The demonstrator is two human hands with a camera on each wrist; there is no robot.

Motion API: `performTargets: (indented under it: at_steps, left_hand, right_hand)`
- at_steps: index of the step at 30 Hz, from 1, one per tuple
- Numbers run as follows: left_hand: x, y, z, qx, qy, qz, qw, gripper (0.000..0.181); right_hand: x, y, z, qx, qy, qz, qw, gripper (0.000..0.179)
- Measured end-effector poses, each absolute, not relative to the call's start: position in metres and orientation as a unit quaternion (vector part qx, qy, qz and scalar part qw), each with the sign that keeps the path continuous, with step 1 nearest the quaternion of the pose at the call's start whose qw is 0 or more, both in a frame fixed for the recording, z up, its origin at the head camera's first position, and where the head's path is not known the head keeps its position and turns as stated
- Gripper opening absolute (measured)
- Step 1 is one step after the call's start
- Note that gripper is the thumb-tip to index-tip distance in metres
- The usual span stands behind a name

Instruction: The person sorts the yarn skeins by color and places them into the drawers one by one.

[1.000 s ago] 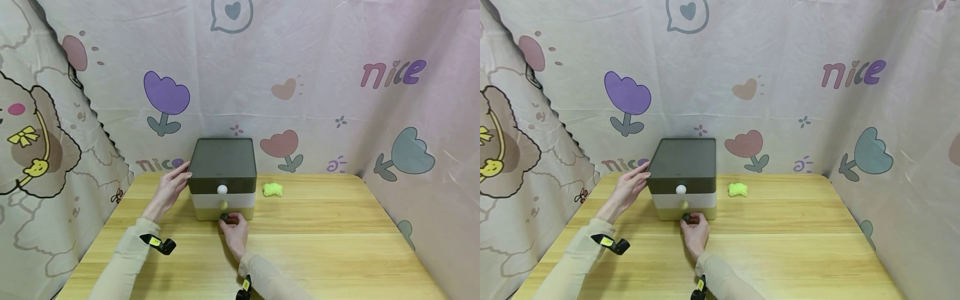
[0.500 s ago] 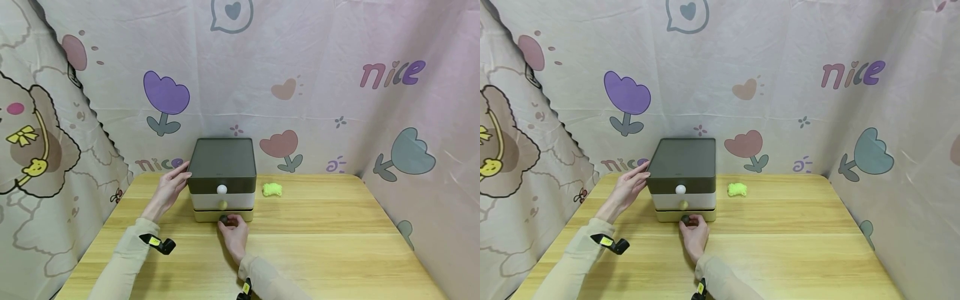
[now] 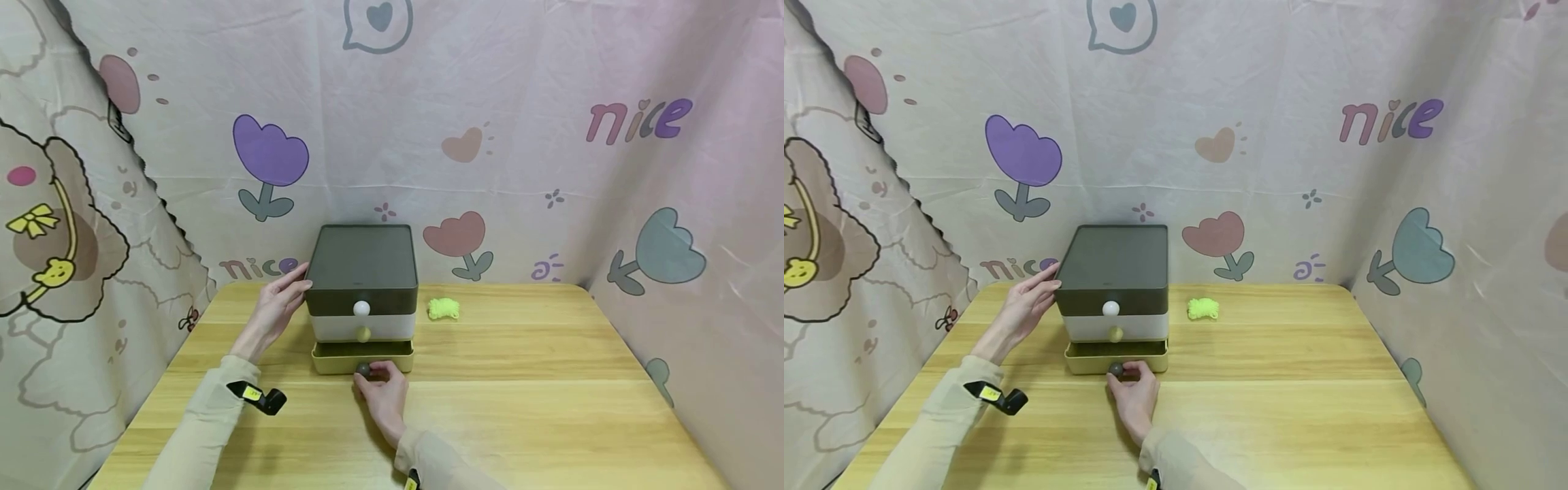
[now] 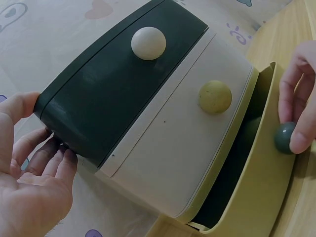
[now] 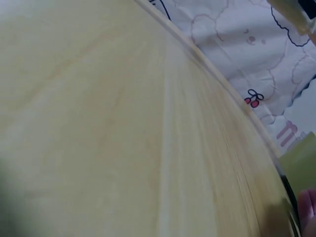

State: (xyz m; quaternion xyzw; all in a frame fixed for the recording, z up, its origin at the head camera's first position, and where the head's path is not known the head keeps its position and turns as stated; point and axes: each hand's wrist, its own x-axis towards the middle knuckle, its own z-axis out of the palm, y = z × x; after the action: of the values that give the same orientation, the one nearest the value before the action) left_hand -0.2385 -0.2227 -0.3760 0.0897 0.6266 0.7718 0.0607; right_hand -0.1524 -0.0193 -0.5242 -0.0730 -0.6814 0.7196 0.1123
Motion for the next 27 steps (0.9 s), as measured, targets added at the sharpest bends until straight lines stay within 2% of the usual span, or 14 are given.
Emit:
performTargets:
  at_steps: [27]
  left_hand:
    - [-0.239, -0.222, -0.375, 0.088, 0.628, 0.771, 0.06, 0.063]
  right_hand:
    - [-0.104, -0.007, -0.516, -0.08, -0.626, 0.775, 0.011, 0.034]
